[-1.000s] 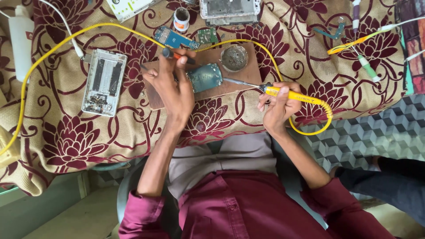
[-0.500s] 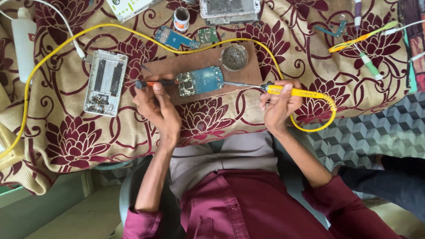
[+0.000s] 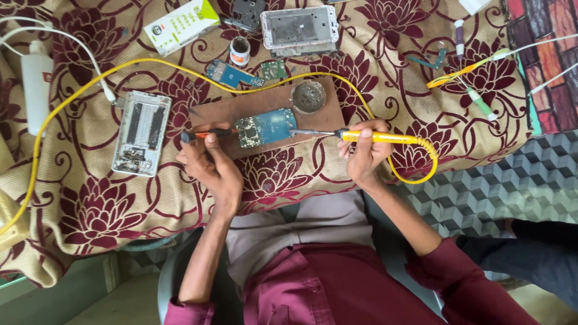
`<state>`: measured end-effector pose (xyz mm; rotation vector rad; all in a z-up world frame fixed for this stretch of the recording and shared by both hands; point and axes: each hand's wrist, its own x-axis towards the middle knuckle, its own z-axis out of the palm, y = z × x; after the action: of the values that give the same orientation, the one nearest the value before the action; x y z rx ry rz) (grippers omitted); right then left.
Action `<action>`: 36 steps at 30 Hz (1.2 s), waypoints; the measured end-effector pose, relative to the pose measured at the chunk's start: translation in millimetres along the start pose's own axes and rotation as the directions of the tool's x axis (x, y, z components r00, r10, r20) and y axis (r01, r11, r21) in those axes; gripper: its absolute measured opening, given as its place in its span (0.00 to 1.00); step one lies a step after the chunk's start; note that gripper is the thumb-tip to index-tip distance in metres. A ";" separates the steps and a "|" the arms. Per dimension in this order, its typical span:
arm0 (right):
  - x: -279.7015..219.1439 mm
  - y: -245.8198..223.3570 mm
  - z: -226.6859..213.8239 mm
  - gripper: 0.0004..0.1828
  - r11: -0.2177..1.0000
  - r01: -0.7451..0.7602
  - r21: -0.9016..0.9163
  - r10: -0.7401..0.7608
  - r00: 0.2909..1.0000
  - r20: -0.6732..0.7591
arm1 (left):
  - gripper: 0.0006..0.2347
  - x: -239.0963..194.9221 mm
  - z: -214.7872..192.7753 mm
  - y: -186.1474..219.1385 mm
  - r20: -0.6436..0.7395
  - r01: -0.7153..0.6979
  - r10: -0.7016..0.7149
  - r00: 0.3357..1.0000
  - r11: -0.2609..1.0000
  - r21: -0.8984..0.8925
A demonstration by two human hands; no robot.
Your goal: The person uses a soldering iron and a screwdriver to work on a small blue circuit board placed on a wooden board. They repeatedly apply the soldering iron to various points on the board while holding it steady with the screwdriver.
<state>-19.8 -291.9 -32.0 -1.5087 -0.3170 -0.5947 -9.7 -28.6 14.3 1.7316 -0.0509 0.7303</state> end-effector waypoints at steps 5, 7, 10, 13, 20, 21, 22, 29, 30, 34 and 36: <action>-1.3 8.3 -2.7 0.18 0.992 -0.095 0.078 0.107 0.982 -0.153 | 0.07 1.9 -4.0 4.9 0.013 -0.026 0.024 1.000 0.975 0.221; -0.1 11.7 -4.2 0.18 0.994 -0.086 0.071 0.098 0.978 -0.185 | 0.06 2.4 -4.4 6.5 0.013 -0.053 0.052 0.999 0.965 0.256; 4.0 17.4 -3.3 0.19 0.994 -0.095 0.060 0.106 0.968 -0.227 | 0.06 5.1 -3.2 7.6 0.016 -0.051 0.048 0.999 0.957 0.284; 0.9 20.1 -6.1 0.19 0.991 -0.120 0.063 0.132 0.960 -0.246 | 0.07 3.5 -1.1 5.0 0.000 0.018 -0.018 1.000 0.999 0.049; -0.6 19.6 -5.3 0.19 0.987 -0.137 0.084 0.152 0.965 -0.215 | 0.08 2.4 -4.2 3.9 0.025 0.005 -0.009 1.000 0.987 0.162; 0.0 19.9 -4.3 0.19 0.988 -0.135 0.079 0.149 0.964 -0.218 | 0.08 2.9 -4.4 4.0 0.028 -0.002 -0.004 1.000 0.982 0.188; -1.4 18.4 -3.5 0.19 0.986 -0.149 0.069 0.161 0.963 -0.217 | 0.07 3.0 -4.8 4.6 0.031 -0.008 0.002 1.000 0.977 0.214; -6.0 14.6 -0.9 0.19 0.988 -0.153 0.013 0.152 0.962 -0.229 | 0.06 2.0 -4.2 5.2 0.012 -0.049 0.047 0.999 0.957 0.286; -7.6 14.8 -1.2 0.18 0.983 -0.182 0.018 0.181 0.954 -0.239 | 0.06 0.7 -5.0 4.5 0.012 -0.059 0.058 0.998 0.955 0.290; -5.8 22.3 -2.8 0.19 0.994 -0.108 -0.006 0.104 0.967 -0.231 | 0.06 4.7 -3.0 -2.4 0.008 -0.056 0.056 0.998 0.971 0.231; -6.2 25.7 -3.6 0.19 0.995 -0.100 0.004 0.098 0.970 -0.224 | 0.06 5.5 -1.8 -4.5 -0.001 -0.053 0.054 0.999 0.969 0.243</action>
<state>-11.4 -295.5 -57.0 -1.4396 -0.0646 -0.6797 -4.3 -23.7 13.4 1.9674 -0.0028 0.8092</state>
